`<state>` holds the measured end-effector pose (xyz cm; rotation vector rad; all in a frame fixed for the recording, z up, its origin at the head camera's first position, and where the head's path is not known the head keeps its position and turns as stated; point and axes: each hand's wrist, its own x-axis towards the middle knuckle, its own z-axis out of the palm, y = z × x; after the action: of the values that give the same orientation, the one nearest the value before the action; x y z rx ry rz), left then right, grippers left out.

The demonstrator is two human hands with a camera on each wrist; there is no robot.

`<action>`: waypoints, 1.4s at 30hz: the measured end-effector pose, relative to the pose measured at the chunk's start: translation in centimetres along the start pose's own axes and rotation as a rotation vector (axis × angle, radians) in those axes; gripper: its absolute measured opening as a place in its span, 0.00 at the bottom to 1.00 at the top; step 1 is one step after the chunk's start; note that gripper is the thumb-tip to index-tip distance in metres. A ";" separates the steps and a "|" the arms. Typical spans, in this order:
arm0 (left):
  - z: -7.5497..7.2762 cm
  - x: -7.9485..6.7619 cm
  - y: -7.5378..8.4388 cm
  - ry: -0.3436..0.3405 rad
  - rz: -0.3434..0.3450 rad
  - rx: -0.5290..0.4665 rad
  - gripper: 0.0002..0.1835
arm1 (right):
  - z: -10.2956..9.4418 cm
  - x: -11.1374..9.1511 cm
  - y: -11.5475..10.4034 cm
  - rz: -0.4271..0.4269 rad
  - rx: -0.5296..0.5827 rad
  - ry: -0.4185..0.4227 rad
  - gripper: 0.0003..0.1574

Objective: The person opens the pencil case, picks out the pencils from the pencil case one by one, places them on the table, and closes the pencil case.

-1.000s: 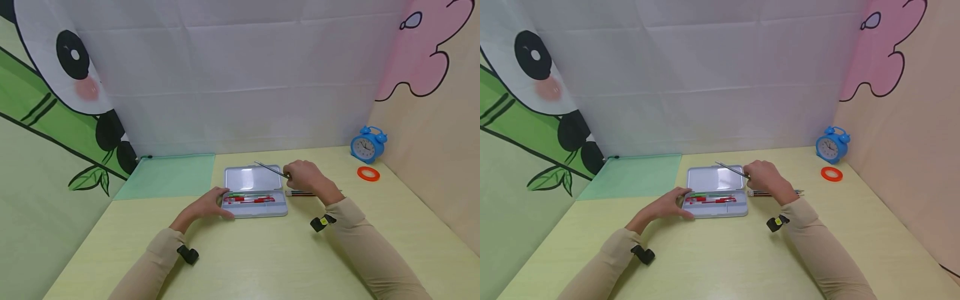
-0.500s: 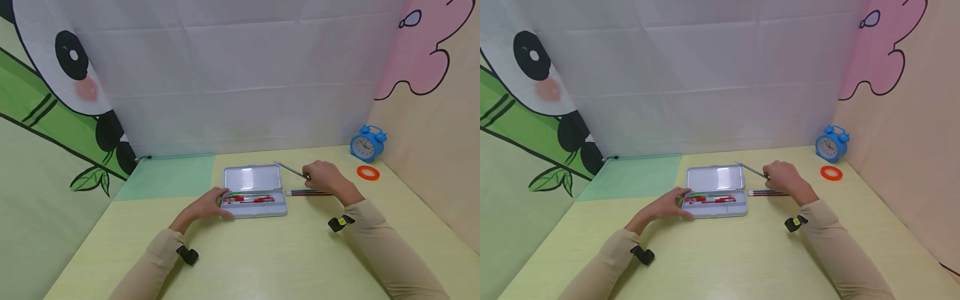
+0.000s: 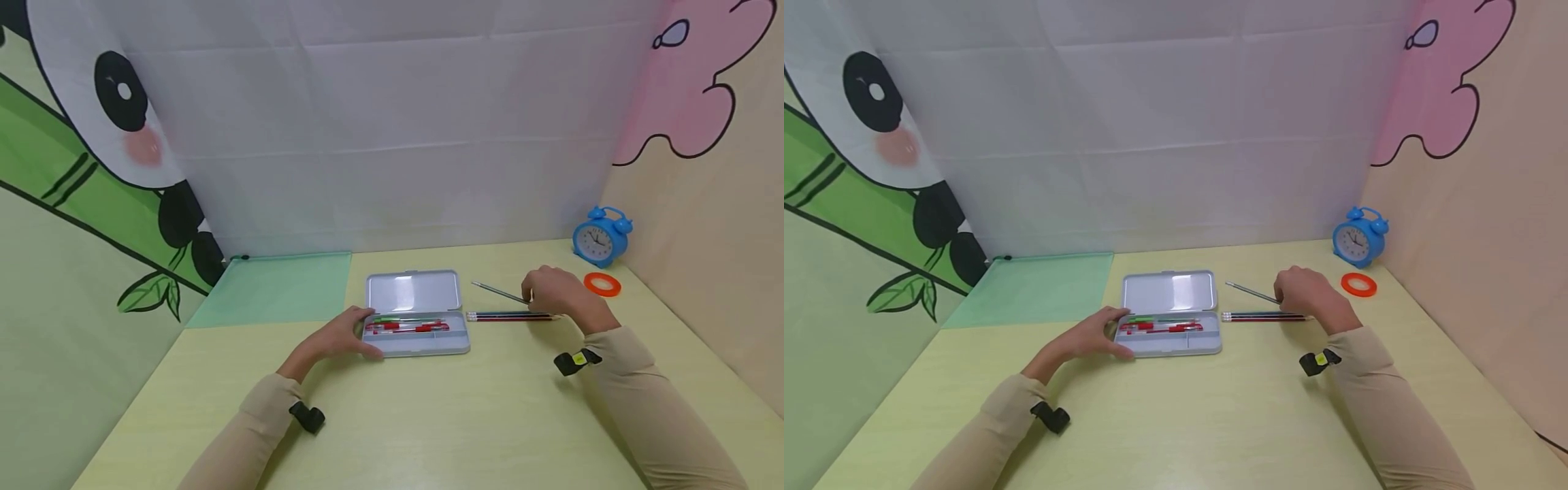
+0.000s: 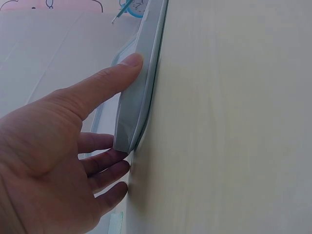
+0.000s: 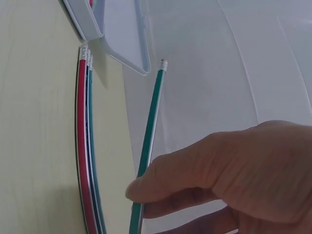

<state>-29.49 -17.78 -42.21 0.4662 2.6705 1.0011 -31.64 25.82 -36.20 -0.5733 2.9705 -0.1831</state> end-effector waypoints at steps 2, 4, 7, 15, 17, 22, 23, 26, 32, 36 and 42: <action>0.0 0.0 0.0 0.001 -0.002 -0.001 0.55 | -0.3 -0.3 0.2 0.008 0.009 -0.018 0.07; 0.0 -0.1 0.1 0.001 -0.002 0.001 0.55 | -0.4 -0.4 0.3 0.020 -0.001 -0.036 0.07; 0.0 -0.1 0.2 0.001 0.001 0.012 0.55 | -0.7 -0.6 0.5 0.046 -0.005 -0.087 0.06; -0.1 0.0 0.2 -0.003 0.003 0.007 0.54 | -0.1 -0.4 0.3 0.079 -0.010 -0.215 0.09; -0.1 0.0 0.2 -0.004 0.005 0.007 0.54 | 0.2 -0.3 0.1 0.064 -0.037 -0.216 0.09; -0.1 -0.1 0.2 -0.006 0.003 0.004 0.55 | 1.0 0.0 -0.5 0.031 -0.087 -0.199 0.08; -0.1 0.0 0.2 -0.004 0.003 0.003 0.55 | 1.2 0.1 -0.6 0.021 -0.100 -0.192 0.08; 0.0 0.0 0.1 -0.002 0.000 0.003 0.55 | 1.7 0.4 -0.9 -0.002 -0.139 -0.170 0.09; 0.0 0.2 0.0 -0.004 -0.001 0.015 0.55 | 1.9 0.4 -1.5 0.001 -0.149 -0.146 0.11; 0.0 0.3 0.0 -0.007 0.007 0.019 0.55 | 2.0 0.4 -1.4 -0.006 -0.138 -0.133 0.12; 0.0 0.3 -0.1 -0.007 0.006 0.015 0.55 | 2.1 0.6 -1.4 -0.019 -0.148 -0.131 0.13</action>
<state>-29.74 -17.72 -42.29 0.4805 2.6736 0.9808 -31.44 24.06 -38.16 -0.6056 2.8679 0.0718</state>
